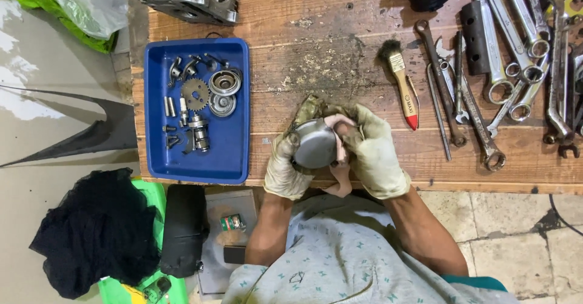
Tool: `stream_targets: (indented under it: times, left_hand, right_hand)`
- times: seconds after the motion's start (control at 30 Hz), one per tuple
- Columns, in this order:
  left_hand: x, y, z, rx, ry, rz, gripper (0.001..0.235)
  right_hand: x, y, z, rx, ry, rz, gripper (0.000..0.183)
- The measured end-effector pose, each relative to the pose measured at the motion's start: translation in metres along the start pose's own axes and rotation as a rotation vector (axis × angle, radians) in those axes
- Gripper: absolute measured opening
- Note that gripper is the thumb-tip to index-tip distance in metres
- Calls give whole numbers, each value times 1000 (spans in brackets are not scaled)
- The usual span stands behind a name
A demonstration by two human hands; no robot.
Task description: Cleaning a motorcycle engine component using a brush and a cloth at a workbench.
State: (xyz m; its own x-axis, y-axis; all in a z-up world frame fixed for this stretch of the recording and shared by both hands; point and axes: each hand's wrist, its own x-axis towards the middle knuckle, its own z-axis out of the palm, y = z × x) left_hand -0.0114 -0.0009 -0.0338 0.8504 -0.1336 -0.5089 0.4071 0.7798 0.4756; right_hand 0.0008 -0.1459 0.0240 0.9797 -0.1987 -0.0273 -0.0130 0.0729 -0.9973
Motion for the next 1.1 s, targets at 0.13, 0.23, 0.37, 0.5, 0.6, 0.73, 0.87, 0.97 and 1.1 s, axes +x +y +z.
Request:
stream_targets:
  times: [0.13, 0.23, 0.37, 0.5, 0.6, 0.73, 0.87, 0.97, 1.1]
  left_hand:
    - [-5, -15, -5, 70, 36, 86, 52]
    - [-8, -15, 6, 97, 58, 138, 51]
    - [-8, -17, 8, 46, 93, 140, 52]
    - [-5, -23, 13, 4, 121, 141, 52]
    - [-3, -24, 15, -39, 147, 144, 53]
    - [-7, -21, 14, -108, 181, 157, 53]
    - [-7, -25, 18, -179, 218, 178, 54]
    - [-1, -25, 24, -226, 241, 183, 55]
    - [-2, -26, 26, -270, 271, 196, 55]
  right_hand:
    - [-8, -10, -5, 86, -73, 152, 19]
    - [-4, -15, -9, 3, -98, 147, 10]
    - [-3, -20, -4, -11, -113, 108, 9]
    - [-10, 17, 10, 52, 62, 38, 11]
    - [-10, 20, 10, -125, 33, -163, 33]
    - [4, 31, 1, 392, 189, 39, 19]
    - [1, 25, -7, 279, -9, -132, 40]
    - [-23, 20, 13, 134, 166, 54, 32]
    - [-12, 49, 5, -100, 90, -646, 26]
